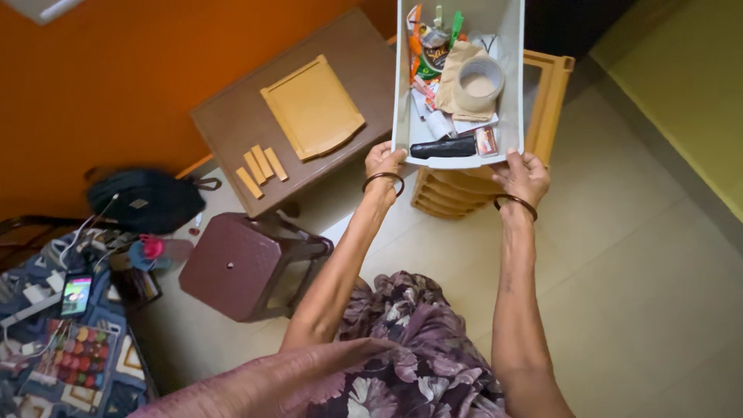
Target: The person disassembles a stack of yellow plastic storage crates by removing lids, side panels, and frames. They place the disassembled parts on a nearby brown table and leave the white inner bins on the floor.
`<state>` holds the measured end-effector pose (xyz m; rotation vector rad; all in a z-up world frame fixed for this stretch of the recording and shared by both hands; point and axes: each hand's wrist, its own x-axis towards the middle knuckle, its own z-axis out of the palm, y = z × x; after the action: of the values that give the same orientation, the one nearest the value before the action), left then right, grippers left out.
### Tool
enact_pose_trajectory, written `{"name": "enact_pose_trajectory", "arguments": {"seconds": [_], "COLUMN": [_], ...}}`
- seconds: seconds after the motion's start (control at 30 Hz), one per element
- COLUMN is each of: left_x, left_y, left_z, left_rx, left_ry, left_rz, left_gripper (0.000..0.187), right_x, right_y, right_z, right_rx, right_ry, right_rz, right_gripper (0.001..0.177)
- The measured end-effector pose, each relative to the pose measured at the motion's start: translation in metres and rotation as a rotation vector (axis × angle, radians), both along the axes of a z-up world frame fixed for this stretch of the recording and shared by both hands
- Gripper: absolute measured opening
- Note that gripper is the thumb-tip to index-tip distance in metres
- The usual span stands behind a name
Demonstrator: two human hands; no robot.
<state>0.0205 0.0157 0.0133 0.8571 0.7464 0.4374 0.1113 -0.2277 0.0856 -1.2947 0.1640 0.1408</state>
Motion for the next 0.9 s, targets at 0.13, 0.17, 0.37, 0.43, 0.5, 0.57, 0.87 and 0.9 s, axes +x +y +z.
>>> {"name": "enact_pose_trajectory", "arguments": {"seconds": [0.13,0.17,0.37,0.43,0.5,0.57,0.87,0.9], "left_x": [-0.037,-0.045,-0.101,-0.119,-0.134,-0.150,-0.218,-0.226], "left_y": [0.027,0.034,0.063,0.071,0.077,0.082,0.101,0.103], "left_z": [-0.017,-0.021,-0.041,-0.047,-0.054,-0.062,-0.101,-0.106], "left_rx": [0.033,0.034,0.021,0.030,0.017,-0.015,-0.123,-0.130], "left_ry": [0.009,0.017,0.099,0.107,0.117,0.130,0.090,0.088], "left_rz": [0.057,0.075,0.135,0.153,0.178,0.211,0.339,0.354], "left_gripper": [0.040,0.040,0.041,0.042,0.042,0.041,0.040,0.040], "right_x": [-0.022,-0.028,-0.063,-0.075,-0.085,-0.094,-0.132,-0.137], "right_y": [0.029,0.036,0.076,0.087,0.098,0.107,0.145,0.149], "right_z": [-0.014,-0.018,-0.039,-0.043,-0.048,-0.053,-0.093,-0.098], "right_rx": [-0.044,-0.053,-0.133,-0.151,-0.172,-0.174,-0.208,-0.205], "right_ry": [0.025,0.026,0.057,0.063,0.079,0.093,0.132,0.137], "right_rz": [0.048,0.045,0.083,0.112,0.142,0.175,0.284,0.296], "right_gripper": [0.019,0.019,0.018,0.018,0.018,0.017,0.017,0.017]}}
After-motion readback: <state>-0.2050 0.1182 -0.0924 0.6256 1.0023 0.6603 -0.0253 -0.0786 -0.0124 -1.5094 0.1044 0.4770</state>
